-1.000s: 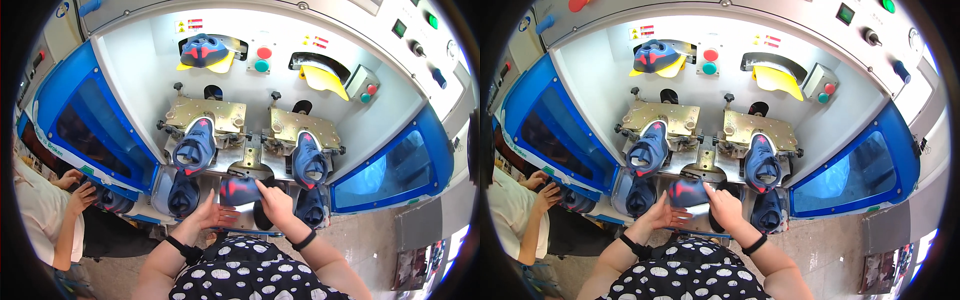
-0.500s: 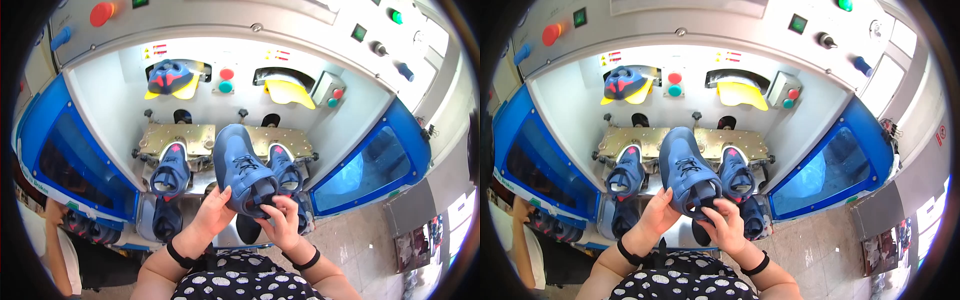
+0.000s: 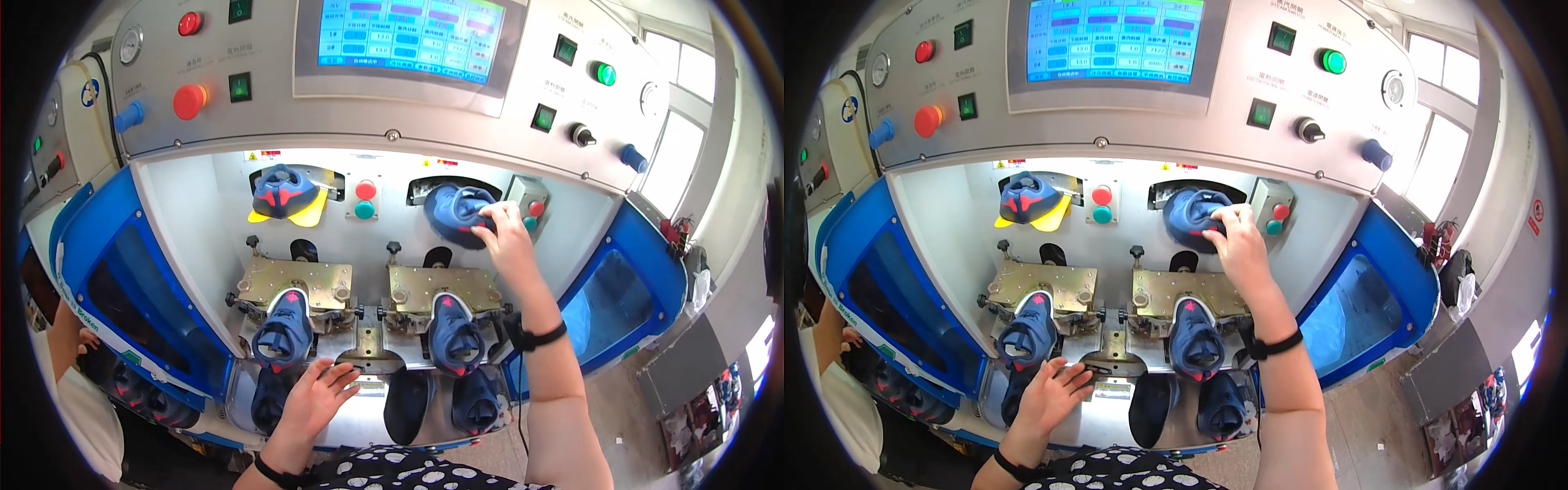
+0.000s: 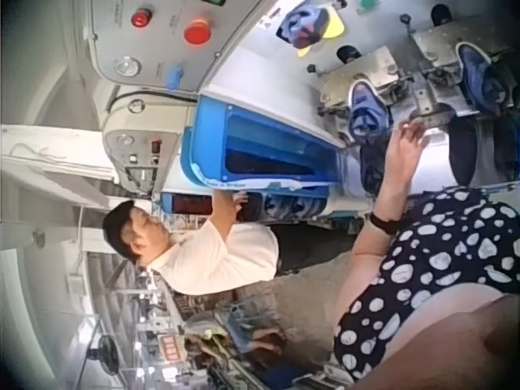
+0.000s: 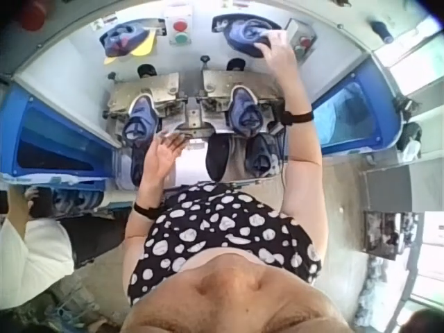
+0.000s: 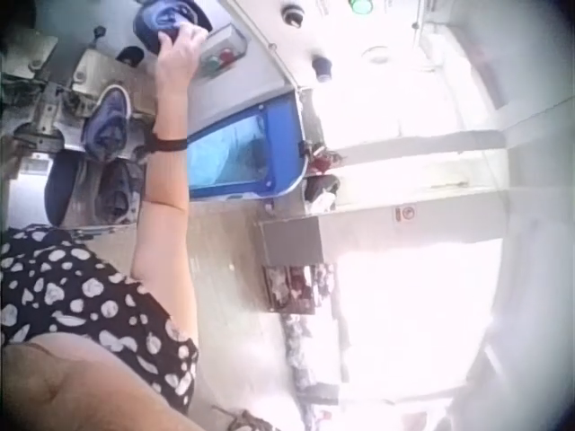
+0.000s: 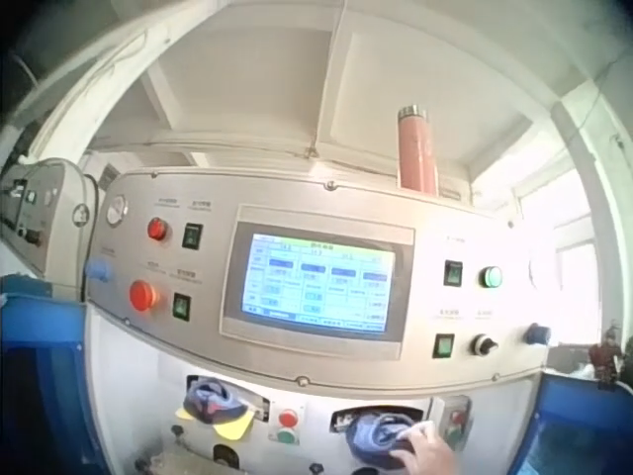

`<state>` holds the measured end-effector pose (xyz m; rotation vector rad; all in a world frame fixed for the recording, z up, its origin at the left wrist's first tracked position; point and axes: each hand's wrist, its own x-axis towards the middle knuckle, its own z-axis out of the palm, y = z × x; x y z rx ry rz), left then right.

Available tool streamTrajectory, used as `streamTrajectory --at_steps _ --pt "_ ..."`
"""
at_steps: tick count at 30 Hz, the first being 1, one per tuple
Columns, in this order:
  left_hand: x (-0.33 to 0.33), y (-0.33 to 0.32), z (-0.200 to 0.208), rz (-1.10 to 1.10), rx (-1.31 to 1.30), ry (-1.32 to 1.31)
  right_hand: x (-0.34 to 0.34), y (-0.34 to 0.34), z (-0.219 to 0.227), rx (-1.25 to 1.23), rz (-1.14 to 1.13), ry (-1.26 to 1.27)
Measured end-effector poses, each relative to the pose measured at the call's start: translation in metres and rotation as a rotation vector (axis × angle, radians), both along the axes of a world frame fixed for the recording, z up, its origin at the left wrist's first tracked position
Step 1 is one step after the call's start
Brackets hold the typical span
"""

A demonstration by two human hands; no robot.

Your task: Operating a toe-lasting machine to shape and attach the uppers of sports shoes to the inner sole.

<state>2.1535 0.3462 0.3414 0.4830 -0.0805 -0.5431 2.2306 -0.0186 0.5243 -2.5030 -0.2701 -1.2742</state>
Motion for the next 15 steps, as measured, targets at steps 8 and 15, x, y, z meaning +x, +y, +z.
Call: streamTrajectory --at_steps 8,15 --pt "-0.026 0.039 -0.019 0.203 0.129 0.074 0.065 -0.037 -0.045 0.249 -0.238 -0.241" --pt "-0.045 0.073 -0.043 0.271 0.167 0.187 0.042 -0.081 -0.093 0.340 -0.513 0.185"
